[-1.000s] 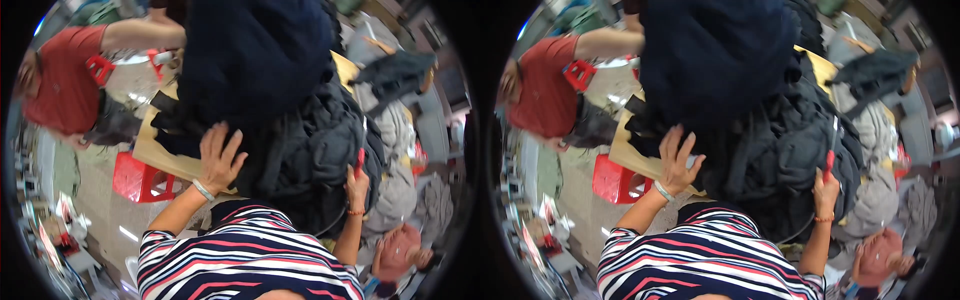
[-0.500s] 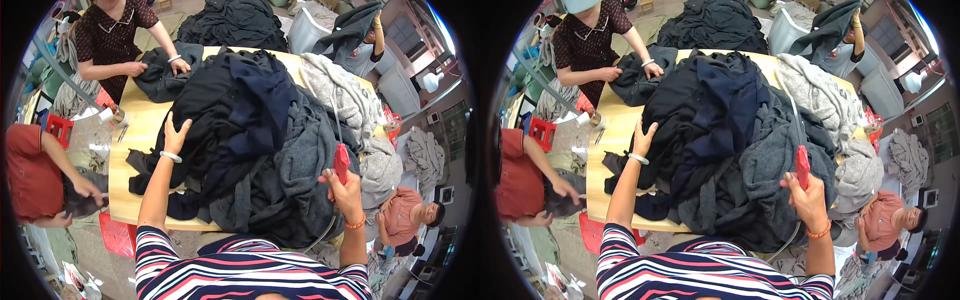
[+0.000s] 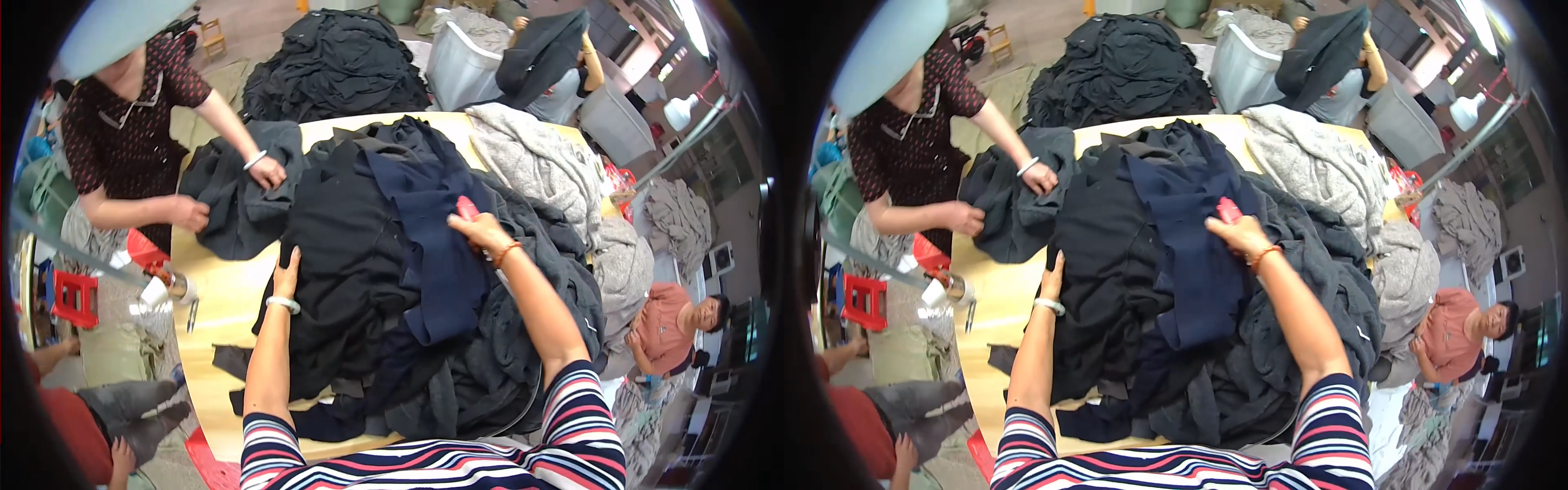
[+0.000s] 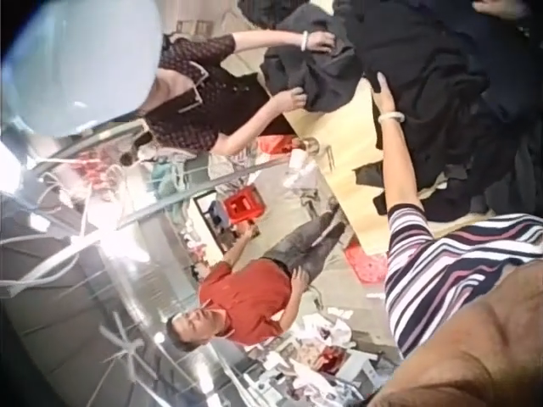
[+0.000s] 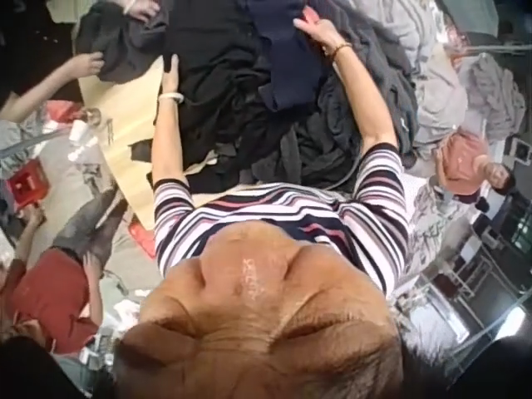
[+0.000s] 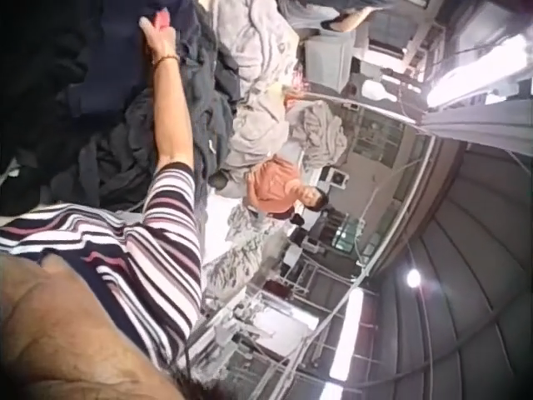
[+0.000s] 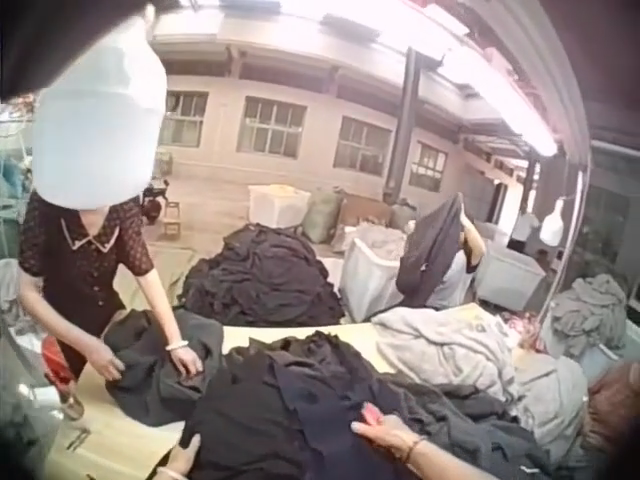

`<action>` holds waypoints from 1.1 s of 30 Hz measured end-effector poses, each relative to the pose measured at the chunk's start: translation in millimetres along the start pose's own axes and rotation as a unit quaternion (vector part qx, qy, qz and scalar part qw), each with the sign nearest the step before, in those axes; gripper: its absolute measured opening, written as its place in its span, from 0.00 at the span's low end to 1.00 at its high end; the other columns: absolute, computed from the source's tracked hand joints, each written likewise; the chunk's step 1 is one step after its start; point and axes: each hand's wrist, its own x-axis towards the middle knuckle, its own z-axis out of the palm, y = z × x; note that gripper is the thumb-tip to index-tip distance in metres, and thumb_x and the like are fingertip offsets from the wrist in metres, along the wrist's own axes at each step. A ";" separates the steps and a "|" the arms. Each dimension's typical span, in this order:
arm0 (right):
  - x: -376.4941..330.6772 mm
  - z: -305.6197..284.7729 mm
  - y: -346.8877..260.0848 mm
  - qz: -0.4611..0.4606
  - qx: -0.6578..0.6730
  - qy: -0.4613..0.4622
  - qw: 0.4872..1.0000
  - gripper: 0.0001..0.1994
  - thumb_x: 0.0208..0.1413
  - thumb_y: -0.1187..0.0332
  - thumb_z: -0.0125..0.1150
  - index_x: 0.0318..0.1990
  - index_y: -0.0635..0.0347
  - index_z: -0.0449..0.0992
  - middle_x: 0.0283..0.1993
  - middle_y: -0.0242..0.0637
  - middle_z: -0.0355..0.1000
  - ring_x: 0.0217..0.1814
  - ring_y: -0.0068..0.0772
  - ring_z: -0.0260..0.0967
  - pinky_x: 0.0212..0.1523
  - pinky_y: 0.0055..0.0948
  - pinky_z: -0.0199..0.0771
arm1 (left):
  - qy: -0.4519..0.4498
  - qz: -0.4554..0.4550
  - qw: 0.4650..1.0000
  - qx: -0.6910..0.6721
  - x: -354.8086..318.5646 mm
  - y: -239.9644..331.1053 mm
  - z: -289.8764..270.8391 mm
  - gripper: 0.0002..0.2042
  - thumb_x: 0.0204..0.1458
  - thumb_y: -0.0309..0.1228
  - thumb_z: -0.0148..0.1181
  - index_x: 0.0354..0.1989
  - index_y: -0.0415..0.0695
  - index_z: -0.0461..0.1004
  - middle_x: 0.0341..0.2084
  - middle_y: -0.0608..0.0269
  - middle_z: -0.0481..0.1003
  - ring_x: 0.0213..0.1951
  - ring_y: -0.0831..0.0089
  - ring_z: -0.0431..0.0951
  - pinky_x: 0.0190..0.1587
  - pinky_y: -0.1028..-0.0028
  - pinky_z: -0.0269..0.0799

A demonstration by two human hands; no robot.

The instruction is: Trimming loose threads and inspecting dark fabric garments on a work table in a sewing factory.

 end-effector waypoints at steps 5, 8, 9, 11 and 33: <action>13.7 40.2 15.2 -0.065 -0.064 0.045 0.995 0.39 0.37 0.46 0.73 0.47 0.76 0.71 0.44 0.47 0.73 0.44 0.34 0.72 0.46 0.30 0.71 | -0.080 -0.078 0.987 -0.119 18.4 -43.7 10.6 0.34 0.51 0.48 0.62 0.58 0.32 0.65 0.54 0.54 0.70 0.54 0.66 0.70 0.56 0.72 0.64; 7.6 40.9 10.8 -0.071 -0.081 0.040 0.993 0.36 0.38 0.48 0.73 0.44 0.75 0.72 0.41 0.45 0.74 0.43 0.33 0.72 0.45 0.30 0.71 | -0.087 -0.090 0.984 -0.127 32.1 -70.8 14.4 0.34 0.49 0.45 0.66 0.58 0.33 0.64 0.53 0.56 0.70 0.53 0.67 0.70 0.55 0.72 0.64; 8.4 41.4 11.8 -0.079 -0.090 0.034 0.992 0.34 0.39 0.49 0.73 0.43 0.75 0.73 0.40 0.45 0.74 0.42 0.33 0.73 0.44 0.30 0.71 | -0.083 -0.076 0.986 -0.124 35.5 -77.9 13.8 0.33 0.49 0.44 0.66 0.58 0.33 0.65 0.53 0.55 0.71 0.53 0.68 0.71 0.55 0.72 0.65; 10.2 43.3 11.5 -0.094 -0.084 0.026 0.992 0.35 0.38 0.49 0.73 0.42 0.78 0.73 0.43 0.53 0.73 0.46 0.42 0.72 0.48 0.33 0.70 | -0.072 -0.077 0.992 -0.076 37.8 -84.6 4.7 0.31 0.49 0.42 0.65 0.56 0.33 0.67 0.51 0.54 0.72 0.51 0.68 0.72 0.54 0.72 0.66; -108.3 -71.9 69.4 -0.060 0.209 -0.115 0.969 0.24 0.59 0.64 0.58 0.58 0.70 0.63 0.32 0.38 0.76 0.19 0.19 0.70 0.19 0.18 0.71 | -0.178 0.165 0.963 0.119 -208.6 117.5 87.3 0.23 0.46 0.37 0.69 0.48 0.40 0.72 0.35 0.67 0.73 0.36 0.79 0.71 0.40 0.79 0.68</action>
